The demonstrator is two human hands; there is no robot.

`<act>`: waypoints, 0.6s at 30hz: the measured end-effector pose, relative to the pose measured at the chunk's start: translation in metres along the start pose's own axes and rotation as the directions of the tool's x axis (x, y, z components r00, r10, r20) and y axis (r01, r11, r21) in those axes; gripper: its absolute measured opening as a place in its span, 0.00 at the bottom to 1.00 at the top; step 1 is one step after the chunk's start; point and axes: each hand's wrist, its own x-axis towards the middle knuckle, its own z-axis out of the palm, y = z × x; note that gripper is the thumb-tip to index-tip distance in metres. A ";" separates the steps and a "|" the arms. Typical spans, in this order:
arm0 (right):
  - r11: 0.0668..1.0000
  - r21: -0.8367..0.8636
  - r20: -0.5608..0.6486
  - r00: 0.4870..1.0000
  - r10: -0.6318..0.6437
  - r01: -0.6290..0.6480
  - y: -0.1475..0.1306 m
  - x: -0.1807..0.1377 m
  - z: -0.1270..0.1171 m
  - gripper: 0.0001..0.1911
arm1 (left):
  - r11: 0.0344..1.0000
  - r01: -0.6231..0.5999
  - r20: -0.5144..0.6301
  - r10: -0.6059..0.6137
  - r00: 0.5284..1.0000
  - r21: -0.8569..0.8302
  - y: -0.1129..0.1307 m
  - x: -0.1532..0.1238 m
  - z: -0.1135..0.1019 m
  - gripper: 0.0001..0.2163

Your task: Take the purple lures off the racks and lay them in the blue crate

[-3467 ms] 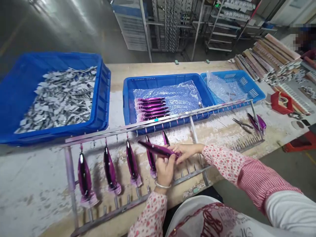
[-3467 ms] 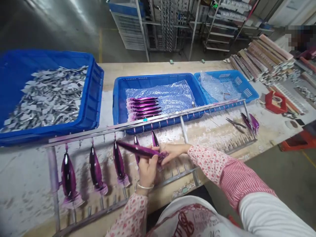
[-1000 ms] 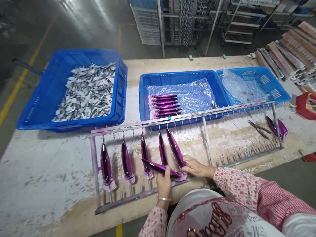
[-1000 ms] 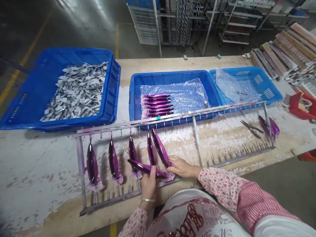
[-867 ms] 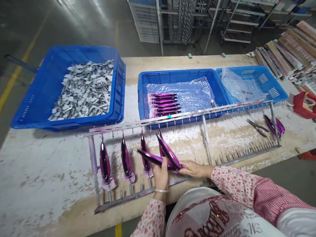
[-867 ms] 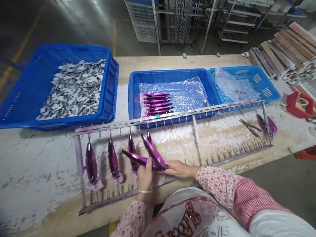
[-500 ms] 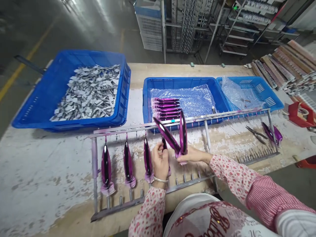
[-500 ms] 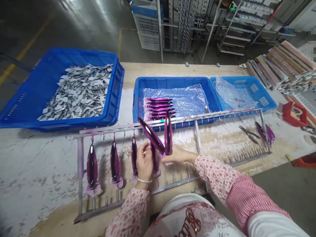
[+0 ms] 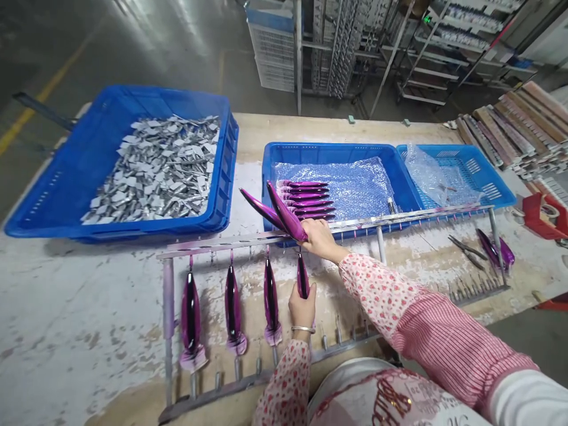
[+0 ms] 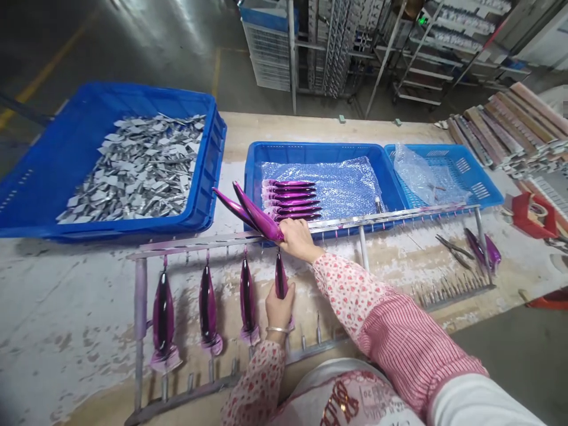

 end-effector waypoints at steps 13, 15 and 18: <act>0.986 0.123 -0.099 0.990 -0.102 0.114 0.021 -0.003 0.010 0.18 | 0.901 0.100 -0.076 -0.145 0.986 -0.422 -0.012 -0.050 -0.027 0.22; 0.980 0.164 -0.174 0.981 -0.082 0.111 0.024 -0.013 0.011 0.20 | 0.874 0.070 -0.148 -0.160 0.976 -0.480 -0.019 -0.070 -0.042 0.23; 0.930 0.353 -0.192 0.981 -0.032 0.100 0.026 -0.045 0.013 0.20 | 0.832 0.173 -0.204 -0.321 0.925 -0.528 -0.029 -0.101 -0.064 0.22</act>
